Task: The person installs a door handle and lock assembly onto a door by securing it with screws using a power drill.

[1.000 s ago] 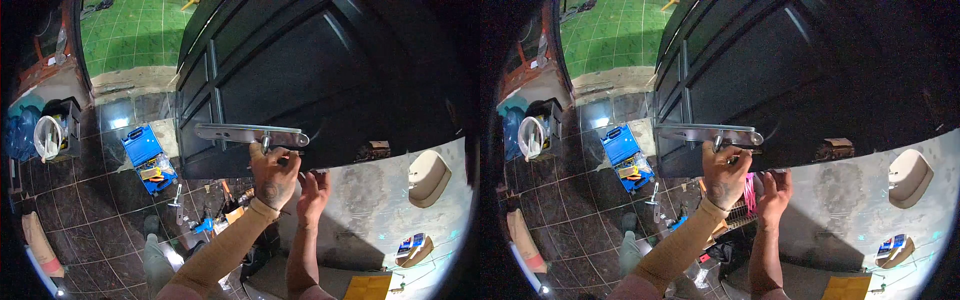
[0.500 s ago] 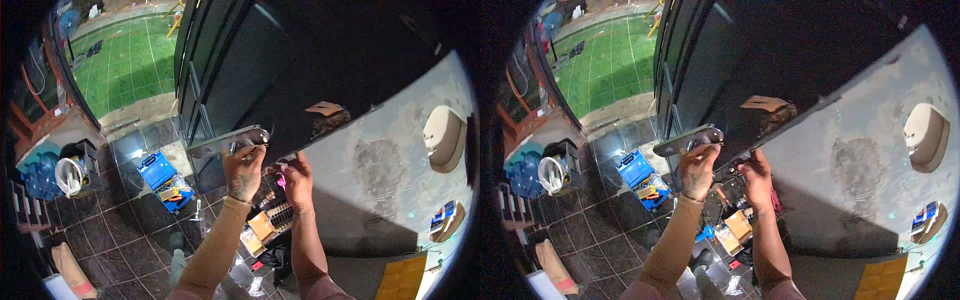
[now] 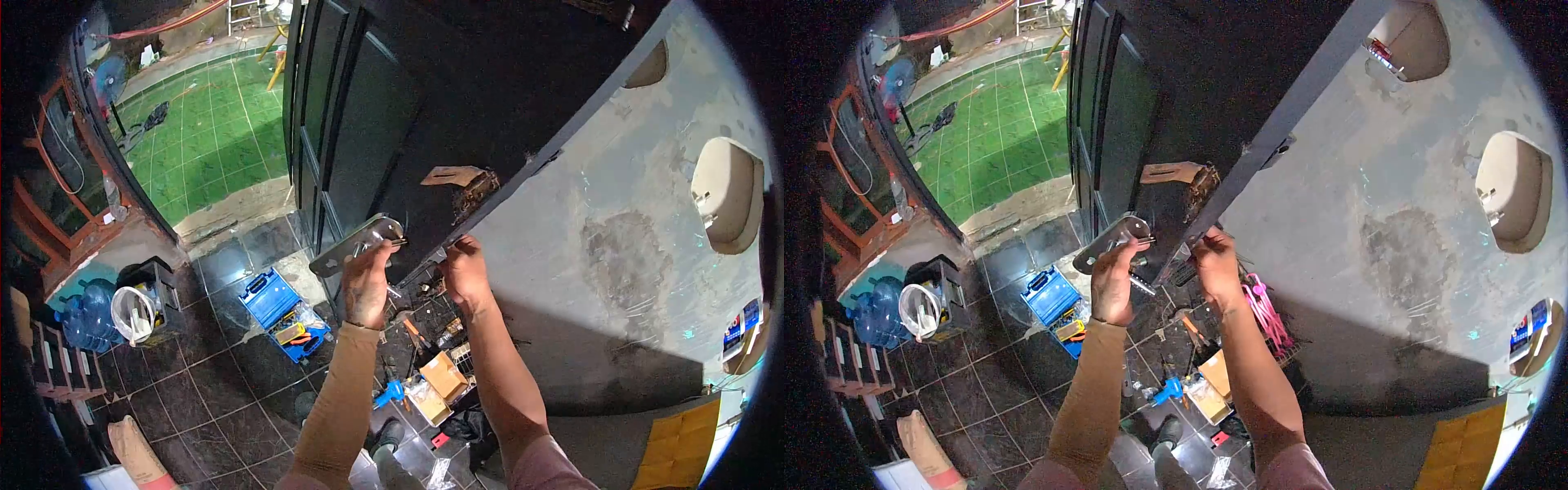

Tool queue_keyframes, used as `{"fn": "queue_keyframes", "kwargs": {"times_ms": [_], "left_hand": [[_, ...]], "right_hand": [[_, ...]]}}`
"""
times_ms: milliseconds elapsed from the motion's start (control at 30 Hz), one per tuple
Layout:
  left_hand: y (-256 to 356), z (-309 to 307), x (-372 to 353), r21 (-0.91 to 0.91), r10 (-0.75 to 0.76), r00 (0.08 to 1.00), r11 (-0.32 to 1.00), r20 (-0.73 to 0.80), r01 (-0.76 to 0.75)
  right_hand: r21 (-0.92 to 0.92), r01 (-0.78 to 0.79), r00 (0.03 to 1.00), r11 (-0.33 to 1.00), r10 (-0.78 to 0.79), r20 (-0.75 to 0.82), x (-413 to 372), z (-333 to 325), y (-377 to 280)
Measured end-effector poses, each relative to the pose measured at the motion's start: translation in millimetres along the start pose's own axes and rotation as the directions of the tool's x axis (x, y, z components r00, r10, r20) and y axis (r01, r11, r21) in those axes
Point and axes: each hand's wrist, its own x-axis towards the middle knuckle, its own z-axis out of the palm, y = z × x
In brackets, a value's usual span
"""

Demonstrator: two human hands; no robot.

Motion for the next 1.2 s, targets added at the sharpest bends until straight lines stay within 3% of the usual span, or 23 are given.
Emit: {"fn": "queue_keyframes", "kwargs": {"times_ms": [67,167,267,300,333,433,567,667,833,967,1067,1100,1200], "left_hand": [[2,-3,-1,-0.089,-0.023,0.999,0.996,0.046,0.027],[8,-2,-2,-0.153,-0.078,0.996,0.986,-0.033,0.073],[4,-12,-4,-0.109,0.043,0.998,0.993,-0.044,-0.048],[7,-18,-3,0.018,0.094,0.994,0.995,-0.054,-0.093],[9,-25,-3,-0.029,0.092,0.996,0.995,-0.02,-0.093],[19,-33,-11,-0.069,0.062,0.994,0.995,-0.085,-0.068],[50,-42,-15,-0.094,-0.307,0.952,0.947,0.005,0.306],[61,-55,-8,-0.307,-0.526,0.833,0.775,0.172,0.553],[68,-53,-3,-0.171,-0.51,0.828,0.817,0.232,0.551],[64,-59,-3,-0.196,-0.54,0.802,0.783,0.255,0.59],[68,-52,-10,-0.051,-0.608,0.779,0.782,0.15,0.621],[64,-52,-10,0.125,-0.569,0.807,0.822,0.157,0.556],[55,-58,-14,0.095,-0.549,0.794,0.833,0.262,0.545]], "right_hand": [[-0.008,0.006,1.0,1.0,-0.006,0.017,3,0,1],[-0.031,-0.009,1.0,0.999,0.009,0.002,1,2,-3],[-0.069,-0.031,1.0,0.997,0.031,-0.002,-5,8,-19],[-0.057,0.0,1.0,0.998,0.002,0.022,0,6,-13],[-0.042,0.03,0.999,0.999,-0.028,0.046,3,4,-9],[-0.138,-0.086,0.996,0.987,0.084,-0.022,-4,6,-22],[-0.044,-0.021,0.999,0.999,0.02,-0.03,-1,11,-15],[-0.04,0.013,0.999,0.999,-0.015,-0.039,-3,13,-13],[-0.074,0.015,1.0,0.997,-0.015,0.006,-1,11,-14],[-0.001,0.026,0.999,1.0,-0.026,0.035,2,5,-5],[0.04,0.026,0.999,0.999,-0.027,0.041,-1,7,-7],[0.024,0.027,0.999,0.999,-0.028,0.044,-1,6,-8],[0.041,0.027,0.999,0.999,-0.028,0.041,-2,6,-8]]}}
